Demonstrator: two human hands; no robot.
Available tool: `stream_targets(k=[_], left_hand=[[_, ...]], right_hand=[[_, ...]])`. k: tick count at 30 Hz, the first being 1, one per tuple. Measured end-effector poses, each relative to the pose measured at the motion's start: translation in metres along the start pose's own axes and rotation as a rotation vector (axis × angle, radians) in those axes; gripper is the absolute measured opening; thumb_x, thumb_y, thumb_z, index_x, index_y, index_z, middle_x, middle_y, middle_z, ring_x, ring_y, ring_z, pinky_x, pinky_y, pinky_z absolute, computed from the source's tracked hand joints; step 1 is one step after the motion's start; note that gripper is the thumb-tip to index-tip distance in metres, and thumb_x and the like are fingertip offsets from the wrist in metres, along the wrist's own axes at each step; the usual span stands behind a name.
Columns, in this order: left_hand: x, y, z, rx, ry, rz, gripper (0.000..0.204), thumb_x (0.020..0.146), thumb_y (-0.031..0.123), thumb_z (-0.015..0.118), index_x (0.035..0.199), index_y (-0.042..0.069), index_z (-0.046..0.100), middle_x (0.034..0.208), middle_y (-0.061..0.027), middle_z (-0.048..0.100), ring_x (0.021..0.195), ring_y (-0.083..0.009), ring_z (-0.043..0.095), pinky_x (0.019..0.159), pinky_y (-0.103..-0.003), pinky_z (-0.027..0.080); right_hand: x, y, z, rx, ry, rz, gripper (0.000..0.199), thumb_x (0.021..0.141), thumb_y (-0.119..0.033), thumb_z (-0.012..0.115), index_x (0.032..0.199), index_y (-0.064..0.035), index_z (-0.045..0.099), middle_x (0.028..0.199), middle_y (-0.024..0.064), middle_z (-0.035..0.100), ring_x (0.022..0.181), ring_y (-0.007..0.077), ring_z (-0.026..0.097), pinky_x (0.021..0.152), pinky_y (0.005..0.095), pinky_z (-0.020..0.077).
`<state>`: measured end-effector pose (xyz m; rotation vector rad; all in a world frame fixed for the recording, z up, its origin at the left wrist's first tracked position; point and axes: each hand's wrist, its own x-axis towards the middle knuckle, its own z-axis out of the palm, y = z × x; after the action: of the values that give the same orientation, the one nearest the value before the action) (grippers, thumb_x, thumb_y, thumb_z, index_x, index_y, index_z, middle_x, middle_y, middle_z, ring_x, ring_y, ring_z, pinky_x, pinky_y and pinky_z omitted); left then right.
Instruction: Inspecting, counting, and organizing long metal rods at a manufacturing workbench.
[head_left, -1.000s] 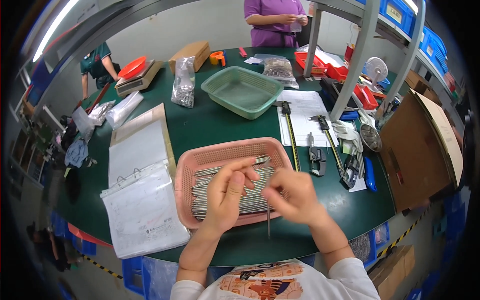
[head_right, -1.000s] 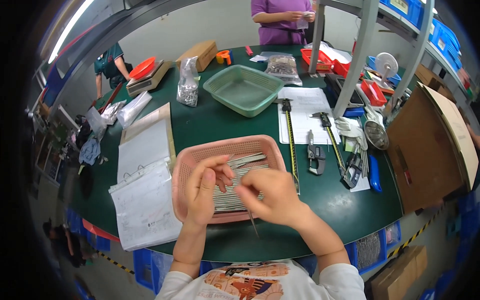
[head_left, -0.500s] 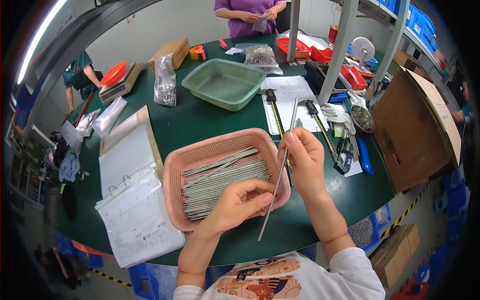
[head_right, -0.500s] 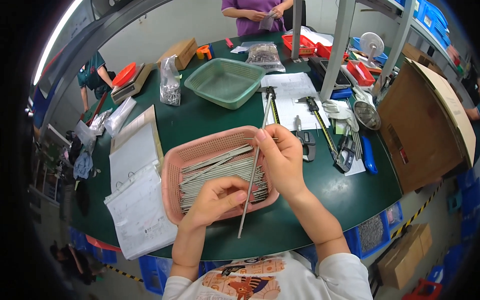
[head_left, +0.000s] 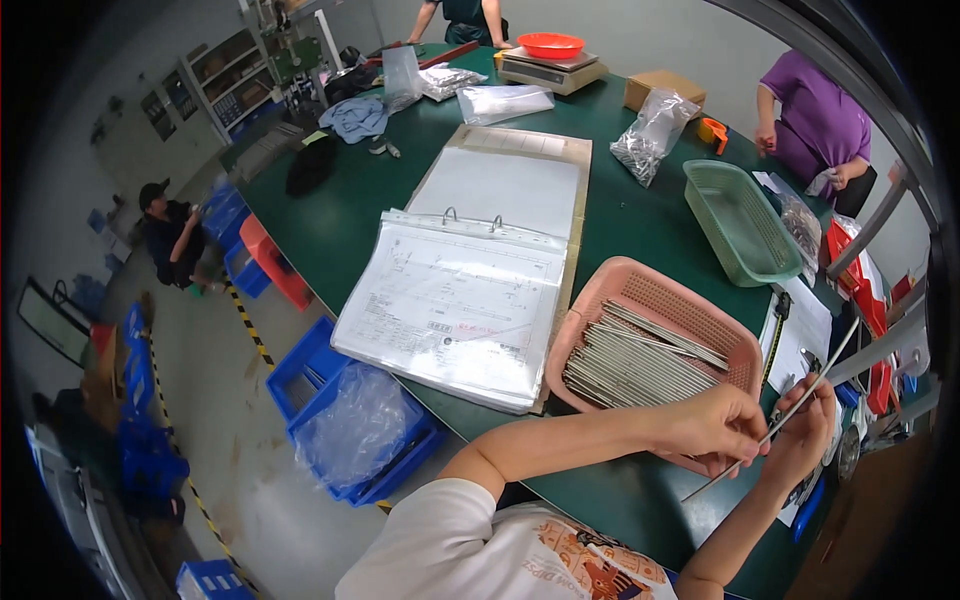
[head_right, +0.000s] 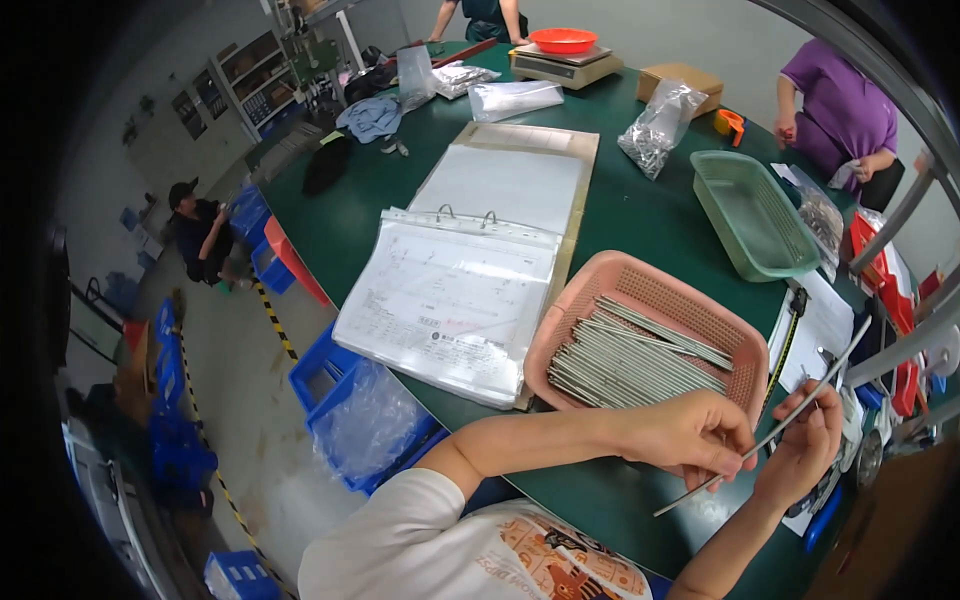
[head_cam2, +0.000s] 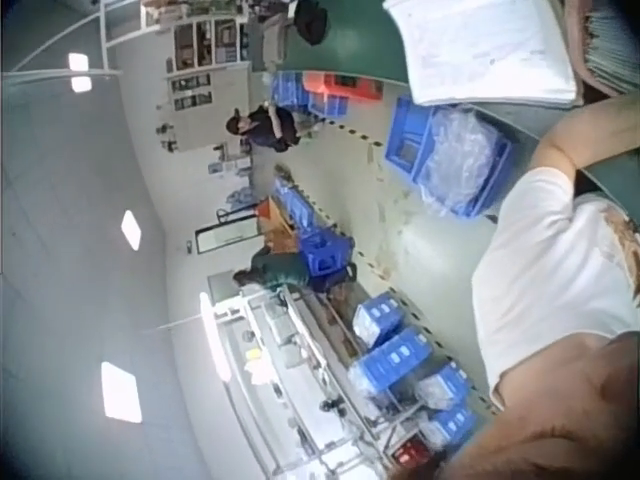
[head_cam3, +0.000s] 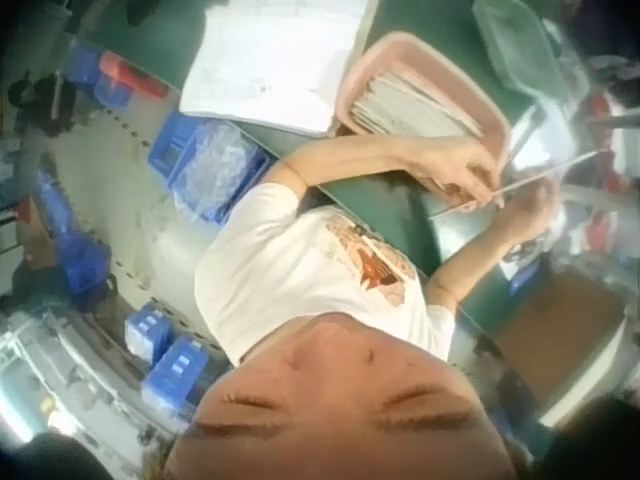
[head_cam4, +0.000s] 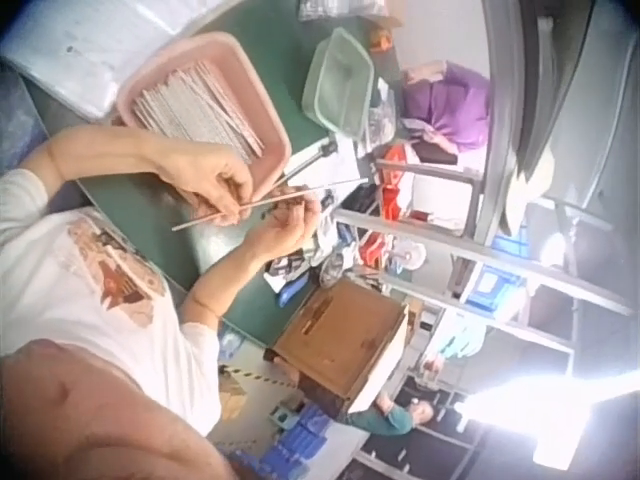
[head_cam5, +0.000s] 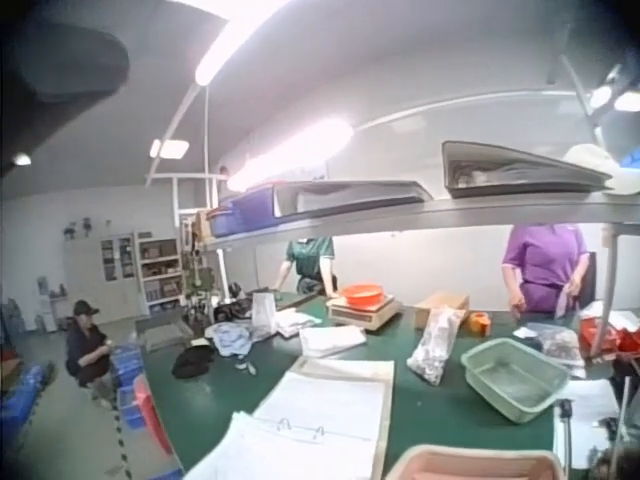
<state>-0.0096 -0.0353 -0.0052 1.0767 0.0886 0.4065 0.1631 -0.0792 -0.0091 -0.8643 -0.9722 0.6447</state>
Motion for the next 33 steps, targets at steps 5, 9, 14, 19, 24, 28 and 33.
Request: stream_targets(k=[5, 9, 14, 19, 24, 28, 33], left_hand=[[-0.007, 0.020, -0.013, 0.004, 0.267, 0.302, 0.017, 0.085, 0.010, 0.054, 0.099, 0.001, 0.054, 0.083, -0.0033, 0.058, 0.072, -0.0086, 0.059, 0.052, -0.019, 0.050], [-0.003, 0.026, -0.015, -0.110, 0.302, 0.400, 0.016, 0.085, 0.013, 0.054, 0.097, 0.002, 0.055, 0.081, -0.0015, 0.058, 0.070, -0.0052, 0.056, 0.055, -0.018, 0.049], [-0.016, 0.035, -0.019, -0.032, 0.455, 0.395, 0.020, 0.086, 0.014, 0.054, 0.100, 0.001, 0.053, 0.085, -0.0055, 0.058, 0.073, -0.0121, 0.059, 0.056, -0.022, 0.050], [-0.016, 0.025, -0.026, -0.109, 0.387, 0.399, 0.020, 0.086, 0.012, 0.053, 0.102, -0.001, 0.054, 0.084, -0.0052, 0.058, 0.076, -0.0117, 0.059, 0.059, -0.022, 0.052], [-0.013, 0.024, -0.023, -0.100, 0.392, 0.399, 0.020, 0.087, 0.010, 0.052, 0.103, -0.002, 0.053, 0.083, -0.0061, 0.058, 0.075, -0.0128, 0.060, 0.060, -0.024, 0.054], [-0.012, 0.025, -0.023, -0.103, 0.370, 0.403, 0.020, 0.087, 0.010, 0.052, 0.103, -0.002, 0.053, 0.083, -0.0065, 0.058, 0.075, -0.0129, 0.060, 0.059, -0.023, 0.054], [-0.020, 0.024, -0.025, -0.045, 0.470, 0.334, 0.021, 0.086, 0.011, 0.053, 0.103, -0.001, 0.053, 0.087, -0.0065, 0.058, 0.077, -0.0122, 0.060, 0.059, -0.023, 0.054]], right_hand=[[-0.009, 0.000, 0.005, -0.134, 0.036, -0.123, 0.025, 0.090, -0.010, 0.042, 0.107, 0.0057, 0.052, 0.083, 0.0085, 0.055, 0.071, 0.0125, 0.051, 0.065, 0.0222, 0.0424], [-0.021, -0.005, -0.001, -0.291, -0.069, -0.328, 0.021, 0.090, -0.015, 0.044, 0.095, 0.0033, 0.054, 0.085, 0.0110, 0.054, 0.070, 0.0149, 0.050, 0.064, 0.0249, 0.0426], [-0.032, -0.022, 0.040, -0.415, -0.216, -0.392, 0.019, 0.089, -0.015, 0.045, 0.082, 0.0005, 0.053, 0.082, 0.0138, 0.060, 0.072, 0.0183, 0.054, 0.066, 0.0261, 0.0427], [-0.034, -0.023, 0.043, -0.428, -0.343, -0.442, 0.011, 0.085, -0.006, 0.050, 0.087, 0.0029, 0.056, 0.078, 0.0138, 0.062, 0.070, 0.0210, 0.059, 0.063, 0.0283, 0.0474], [-0.034, -0.025, 0.042, -0.428, -0.405, -0.379, 0.009, 0.083, -0.002, 0.051, 0.088, 0.0029, 0.056, 0.081, 0.0139, 0.062, 0.071, 0.0215, 0.060, 0.063, 0.0283, 0.0479], [-0.033, -0.022, 0.043, -0.416, -0.383, -0.359, 0.008, 0.083, -0.002, 0.051, 0.088, 0.0028, 0.057, 0.080, 0.0137, 0.062, 0.070, 0.0214, 0.060, 0.063, 0.0286, 0.0480], [-0.030, -0.016, 0.049, -0.457, -0.404, -0.375, 0.009, 0.083, -0.003, 0.052, 0.087, 0.0021, 0.057, 0.079, 0.0135, 0.062, 0.070, 0.0220, 0.059, 0.064, 0.0291, 0.0474]])
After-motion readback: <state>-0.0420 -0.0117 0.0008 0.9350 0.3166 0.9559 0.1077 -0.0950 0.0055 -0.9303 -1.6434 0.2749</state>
